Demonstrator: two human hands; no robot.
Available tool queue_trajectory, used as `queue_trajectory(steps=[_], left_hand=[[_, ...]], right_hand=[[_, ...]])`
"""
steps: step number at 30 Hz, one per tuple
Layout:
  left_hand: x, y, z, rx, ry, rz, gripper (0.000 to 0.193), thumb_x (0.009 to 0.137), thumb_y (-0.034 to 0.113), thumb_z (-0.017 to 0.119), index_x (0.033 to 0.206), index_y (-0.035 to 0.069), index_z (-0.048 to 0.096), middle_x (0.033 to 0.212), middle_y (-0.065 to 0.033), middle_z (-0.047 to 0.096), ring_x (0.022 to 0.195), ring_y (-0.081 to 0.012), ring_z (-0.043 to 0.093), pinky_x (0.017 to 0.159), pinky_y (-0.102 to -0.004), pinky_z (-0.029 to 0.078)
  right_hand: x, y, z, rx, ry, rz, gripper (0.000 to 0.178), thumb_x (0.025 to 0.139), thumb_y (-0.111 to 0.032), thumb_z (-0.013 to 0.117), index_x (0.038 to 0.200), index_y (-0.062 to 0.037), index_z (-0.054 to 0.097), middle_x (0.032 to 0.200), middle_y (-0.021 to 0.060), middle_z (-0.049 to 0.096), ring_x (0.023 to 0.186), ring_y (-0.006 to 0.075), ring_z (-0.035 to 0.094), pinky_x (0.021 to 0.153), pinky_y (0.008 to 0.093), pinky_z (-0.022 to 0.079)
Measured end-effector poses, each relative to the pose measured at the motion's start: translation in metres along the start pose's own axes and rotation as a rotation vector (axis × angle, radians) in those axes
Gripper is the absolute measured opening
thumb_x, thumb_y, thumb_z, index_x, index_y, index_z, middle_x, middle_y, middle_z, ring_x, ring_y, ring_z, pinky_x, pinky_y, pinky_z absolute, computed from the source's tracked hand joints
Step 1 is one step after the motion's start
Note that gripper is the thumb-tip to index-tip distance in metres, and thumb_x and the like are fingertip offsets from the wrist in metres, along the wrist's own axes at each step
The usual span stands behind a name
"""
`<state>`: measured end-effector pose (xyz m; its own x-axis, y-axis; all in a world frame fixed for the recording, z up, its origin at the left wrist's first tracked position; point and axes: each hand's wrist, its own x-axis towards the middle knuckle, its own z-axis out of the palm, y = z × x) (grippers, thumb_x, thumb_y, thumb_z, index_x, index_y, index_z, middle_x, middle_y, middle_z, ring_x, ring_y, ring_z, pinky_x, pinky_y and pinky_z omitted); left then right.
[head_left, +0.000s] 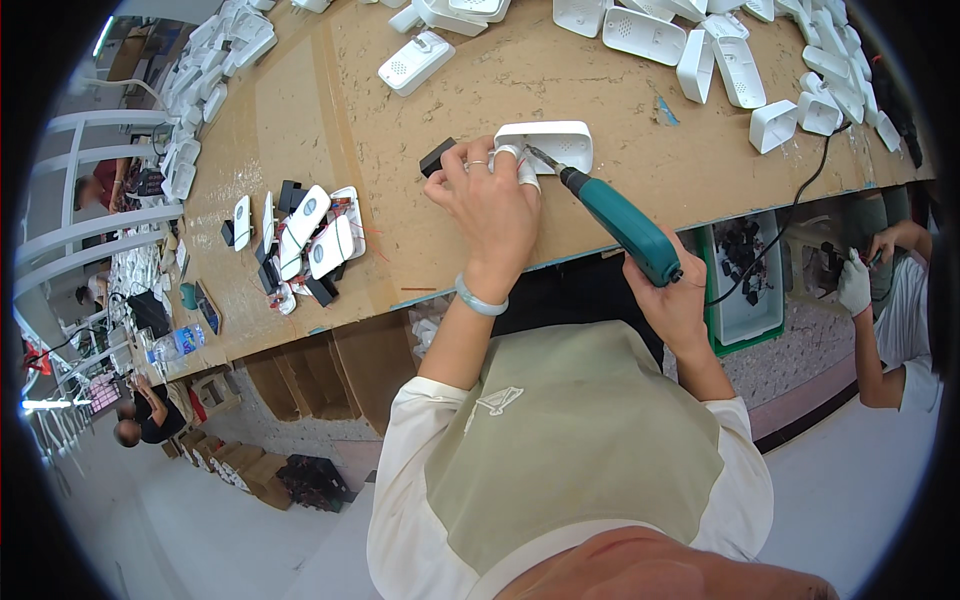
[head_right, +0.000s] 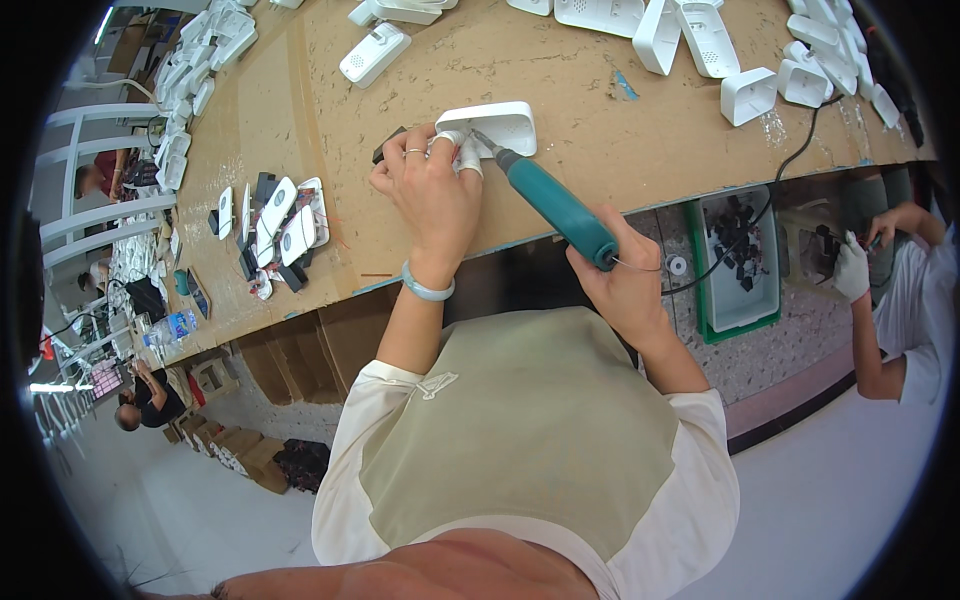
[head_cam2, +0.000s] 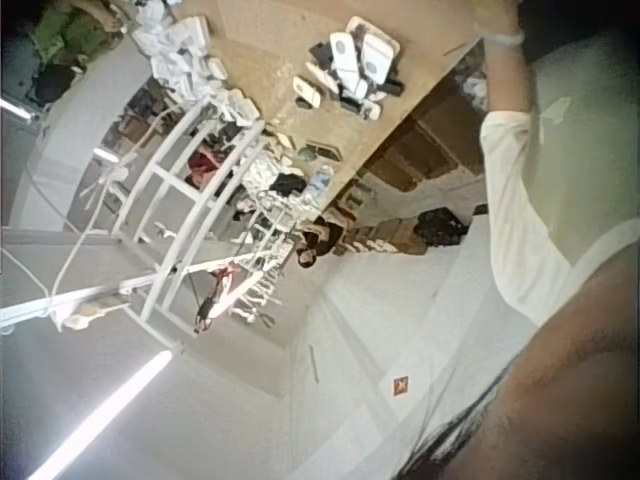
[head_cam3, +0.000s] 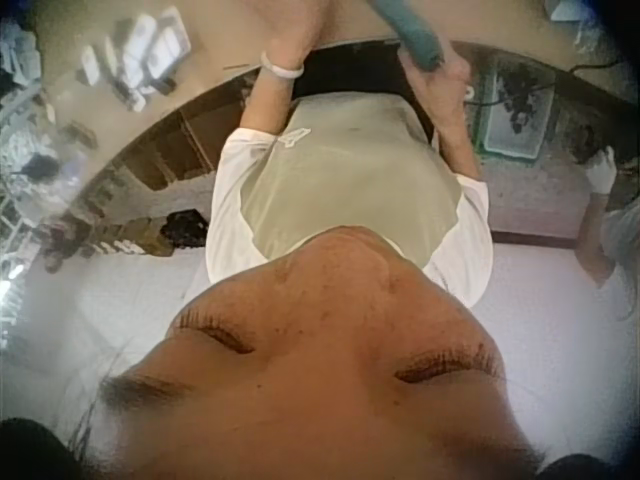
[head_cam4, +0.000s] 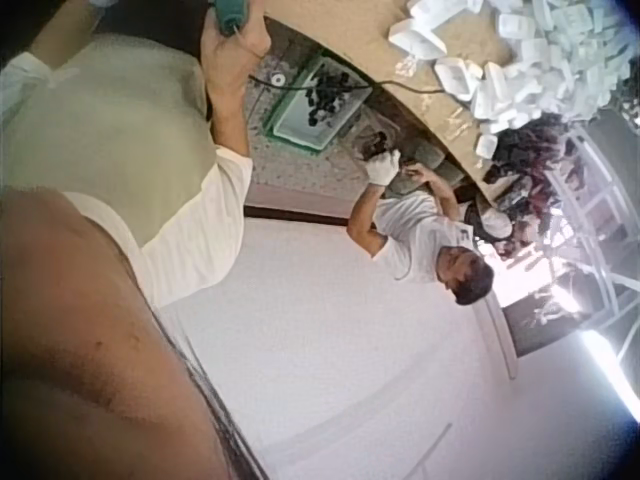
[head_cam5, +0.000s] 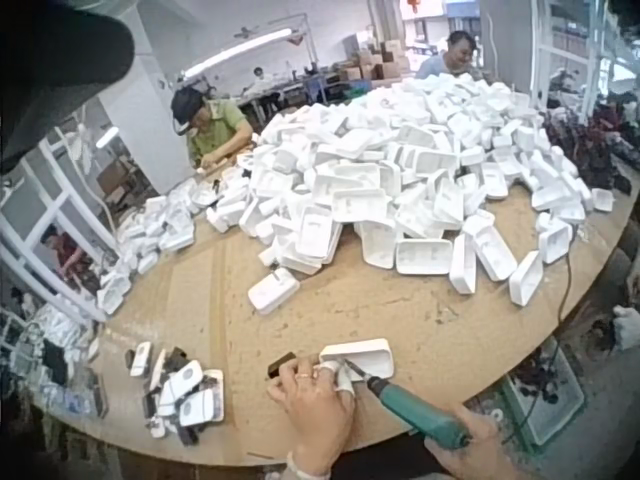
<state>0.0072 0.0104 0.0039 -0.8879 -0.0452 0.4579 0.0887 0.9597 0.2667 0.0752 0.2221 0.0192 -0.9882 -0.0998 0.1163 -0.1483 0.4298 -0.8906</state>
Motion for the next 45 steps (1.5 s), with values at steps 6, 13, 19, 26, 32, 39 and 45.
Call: queue_trajectory(steps=[6,13,19,26,32,39,45], left_hand=[[0.0,0.001,0.001,0.003,0.009,-0.006,0.02,0.07,0.008,0.07,0.089,0.003,0.072,0.114,-0.0087,0.064,0.113,-0.029,0.05,0.094,-0.0492,0.029],[0.001,0.002,-0.001,0.016,-0.007,-0.006,0.017,0.071,0.008,0.07,0.087,0.003,0.072,0.113,-0.01,0.064,0.113,-0.0298,0.05,0.094,-0.0495,0.029],[0.001,0.004,-0.003,0.042,-0.02,-0.011,0.016,0.07,0.007,0.069,0.086,0.002,0.072,0.113,-0.0106,0.065,0.113,-0.0303,0.05,0.092,-0.0492,0.029],[-0.007,0.009,-0.022,-0.049,0.039,-0.067,0.026,0.079,0.016,0.077,0.099,0.001,0.072,0.121,-0.0134,0.062,0.113,-0.0322,0.05,0.096,-0.0493,0.032],[-0.024,-0.006,-0.041,-0.469,0.098,-0.033,0.031,0.083,0.011,0.079,0.112,0.004,0.072,0.109,-0.0115,0.068,0.101,-0.0307,0.06,0.091,-0.0402,0.046],[-0.017,-0.006,-0.024,-0.341,0.05,0.029,0.019,0.081,0.005,0.074,0.1,0.004,0.072,0.096,-0.0103,0.068,0.093,-0.0304,0.061,0.085,-0.0405,0.045],[0.001,0.007,-0.016,-0.046,0.158,0.017,0.018,0.074,0.007,0.072,0.092,0.005,0.07,0.11,-0.0098,0.064,0.113,-0.0337,0.053,0.094,-0.0489,0.036]], right_hand=[[0.0,0.001,-0.001,0.009,0.004,-0.03,0.031,0.079,0.002,0.071,0.108,-0.0018,0.062,0.078,0.0159,0.062,0.067,0.0321,0.062,0.065,0.032,0.05],[-0.01,-0.005,-0.008,0.066,0.112,0.011,0.02,0.08,0.003,0.072,0.099,0.0013,0.066,0.081,0.0106,0.066,0.067,0.015,0.064,0.065,0.0264,0.05],[-0.019,-0.004,-0.013,0.093,0.17,0.027,0.015,0.08,0.003,0.073,0.094,0.0014,0.069,0.083,0.0079,0.068,0.067,0.0126,0.064,0.064,0.0248,0.049],[-0.027,-0.005,-0.016,0.131,0.244,0.028,0.011,0.08,0.001,0.076,0.09,-0.0002,0.071,0.083,0.0064,0.071,0.068,0.0109,0.066,0.064,0.0249,0.05],[-0.03,-0.003,-0.016,0.136,0.278,0.061,0.009,0.082,-0.001,0.076,0.089,-0.0001,0.071,0.073,0.0039,0.07,0.061,0.0078,0.061,0.057,0.0248,0.047],[-0.027,-0.008,-0.012,0.083,0.258,-0.002,0.008,0.082,-0.002,0.075,0.089,-0.0011,0.071,0.068,0.004,0.067,0.056,0.0077,0.059,0.056,0.0245,0.045],[-0.018,-0.007,-0.003,0.11,0.19,-0.021,0.013,0.082,0.001,0.073,0.094,0.0001,0.068,0.075,0.0067,0.067,0.061,0.0112,0.061,0.061,0.0257,0.048]])
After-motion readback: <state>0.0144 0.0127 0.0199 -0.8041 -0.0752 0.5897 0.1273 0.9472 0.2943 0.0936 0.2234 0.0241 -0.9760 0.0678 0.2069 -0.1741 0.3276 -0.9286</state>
